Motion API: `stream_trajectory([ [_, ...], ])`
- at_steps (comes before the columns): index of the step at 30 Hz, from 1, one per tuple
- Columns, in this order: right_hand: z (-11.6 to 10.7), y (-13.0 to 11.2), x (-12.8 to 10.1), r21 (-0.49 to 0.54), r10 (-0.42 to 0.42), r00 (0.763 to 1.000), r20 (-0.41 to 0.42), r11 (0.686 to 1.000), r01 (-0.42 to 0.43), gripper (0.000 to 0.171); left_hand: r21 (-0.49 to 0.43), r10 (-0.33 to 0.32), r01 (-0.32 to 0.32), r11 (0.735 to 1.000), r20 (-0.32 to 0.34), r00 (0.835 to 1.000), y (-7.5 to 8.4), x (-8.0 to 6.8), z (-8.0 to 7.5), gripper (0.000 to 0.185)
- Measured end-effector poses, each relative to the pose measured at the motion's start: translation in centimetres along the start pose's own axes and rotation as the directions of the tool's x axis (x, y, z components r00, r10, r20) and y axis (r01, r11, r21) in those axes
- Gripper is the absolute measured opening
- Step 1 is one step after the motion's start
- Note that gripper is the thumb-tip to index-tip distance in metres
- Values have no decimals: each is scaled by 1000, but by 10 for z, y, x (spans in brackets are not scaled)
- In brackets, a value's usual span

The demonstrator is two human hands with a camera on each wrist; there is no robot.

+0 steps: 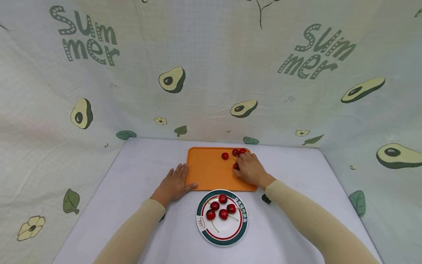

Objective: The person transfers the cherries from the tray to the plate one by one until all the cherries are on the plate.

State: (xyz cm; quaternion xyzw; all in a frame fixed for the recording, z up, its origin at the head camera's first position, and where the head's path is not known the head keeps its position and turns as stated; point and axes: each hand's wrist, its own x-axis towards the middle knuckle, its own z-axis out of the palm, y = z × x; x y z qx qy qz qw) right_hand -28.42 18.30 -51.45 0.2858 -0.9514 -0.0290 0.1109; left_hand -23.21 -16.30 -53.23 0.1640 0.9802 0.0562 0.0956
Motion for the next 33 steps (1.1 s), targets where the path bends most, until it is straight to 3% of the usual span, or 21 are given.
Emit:
stream_trajectory([
  [17, -24, -39, -18, 16, 0, 1000, -10, 1000, 0, 42, 29, 0, 0, 1000, 15, 1000, -2, -3, -1, 103],
  [24, -43, -67, -36, 34, -152, 983, -107, 987, 157, 35, 38, 0, 0, 999, 4, 1000, 0, -2, -2, 102],
  [33, -49, -108, -74, 48, -334, 938, -90, 940, 339, 33, 20, -3, 3, 1000, 15, 1000, 0, -1, 0, 102],
])
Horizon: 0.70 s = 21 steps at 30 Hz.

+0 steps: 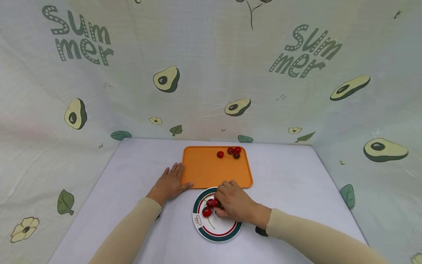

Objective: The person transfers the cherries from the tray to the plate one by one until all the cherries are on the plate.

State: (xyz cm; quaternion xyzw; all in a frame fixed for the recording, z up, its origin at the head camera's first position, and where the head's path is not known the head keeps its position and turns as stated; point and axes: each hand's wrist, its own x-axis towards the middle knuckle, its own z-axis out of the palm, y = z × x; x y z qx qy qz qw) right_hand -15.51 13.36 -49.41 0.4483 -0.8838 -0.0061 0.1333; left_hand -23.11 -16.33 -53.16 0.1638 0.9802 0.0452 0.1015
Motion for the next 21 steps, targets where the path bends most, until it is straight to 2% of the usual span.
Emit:
stream_trajectory([
  [10, 9, -31, -6, 8, -128, 992, -16, 992, 128, 31, -4, -11, 11, 1000, -1, 1000, -1, 1, 0, 103],
  [16, 11, -34, -6, 1, -140, 990, -22, 990, 141, 30, -5, -16, 16, 1000, -2, 1000, 0, 0, 0, 103],
  [21, 8, -31, -7, 46, -141, 990, -2, 989, 141, 41, -8, -9, 9, 1000, 0, 1000, -1, 1, 3, 103],
])
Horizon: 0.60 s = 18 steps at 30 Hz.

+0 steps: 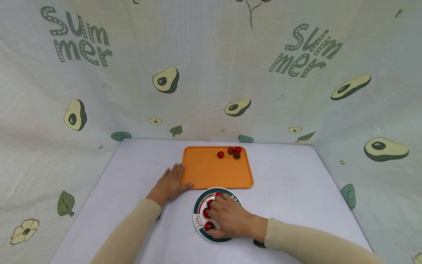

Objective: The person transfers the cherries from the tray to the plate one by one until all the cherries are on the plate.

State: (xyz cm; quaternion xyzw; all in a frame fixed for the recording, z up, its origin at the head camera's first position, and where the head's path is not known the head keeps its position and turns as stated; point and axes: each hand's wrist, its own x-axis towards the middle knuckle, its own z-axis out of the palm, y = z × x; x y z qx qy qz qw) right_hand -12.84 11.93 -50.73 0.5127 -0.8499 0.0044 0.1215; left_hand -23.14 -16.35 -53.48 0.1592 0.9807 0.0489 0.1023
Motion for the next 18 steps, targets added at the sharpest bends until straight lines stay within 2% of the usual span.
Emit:
stream_trajectory([
  [5, -7, 16, 2, 2, 44, 999, -2, 999, -44, 47, -15, 1, -1, 1000, -7, 1000, -1, -1, -1, 103],
  [10, -11, 51, 7, -51, 134, 990, -33, 989, -136, 41, -25, 8, -8, 1000, 3, 1000, 0, -1, -2, 103],
  [14, -8, 91, 14, -81, 242, 970, -36, 966, -244, 38, -20, 13, -13, 1000, -8, 1000, 0, -2, -3, 103],
  [18, -3, 128, 24, -84, 336, 942, 4, 939, -335, 43, -22, 17, -17, 1000, -4, 1000, 0, -2, -3, 102],
])
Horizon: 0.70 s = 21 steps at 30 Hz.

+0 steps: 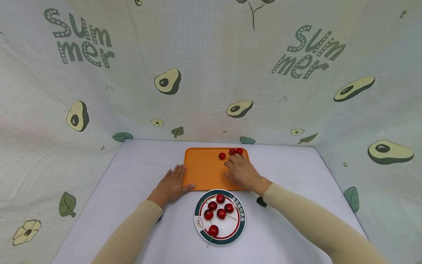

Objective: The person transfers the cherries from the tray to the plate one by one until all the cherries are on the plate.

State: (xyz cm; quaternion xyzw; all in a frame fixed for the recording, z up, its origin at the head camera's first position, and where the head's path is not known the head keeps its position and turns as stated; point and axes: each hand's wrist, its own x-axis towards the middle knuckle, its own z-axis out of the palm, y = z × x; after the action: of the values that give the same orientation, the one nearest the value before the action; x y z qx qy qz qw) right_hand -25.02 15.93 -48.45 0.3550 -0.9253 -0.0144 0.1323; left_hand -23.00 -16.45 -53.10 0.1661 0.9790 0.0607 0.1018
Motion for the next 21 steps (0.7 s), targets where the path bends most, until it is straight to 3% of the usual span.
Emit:
stream_trajectory([
  [8, 17, 31, 37, 7, 118, 991, 69, 993, -119, 44, -10, -3, 3, 1000, 16, 1000, 0, 1, 0, 103],
  [21, 48, 40, 69, 30, 216, 967, 136, 975, -222, 48, -2, -11, 11, 1000, 20, 1000, -1, 3, 2, 103],
])
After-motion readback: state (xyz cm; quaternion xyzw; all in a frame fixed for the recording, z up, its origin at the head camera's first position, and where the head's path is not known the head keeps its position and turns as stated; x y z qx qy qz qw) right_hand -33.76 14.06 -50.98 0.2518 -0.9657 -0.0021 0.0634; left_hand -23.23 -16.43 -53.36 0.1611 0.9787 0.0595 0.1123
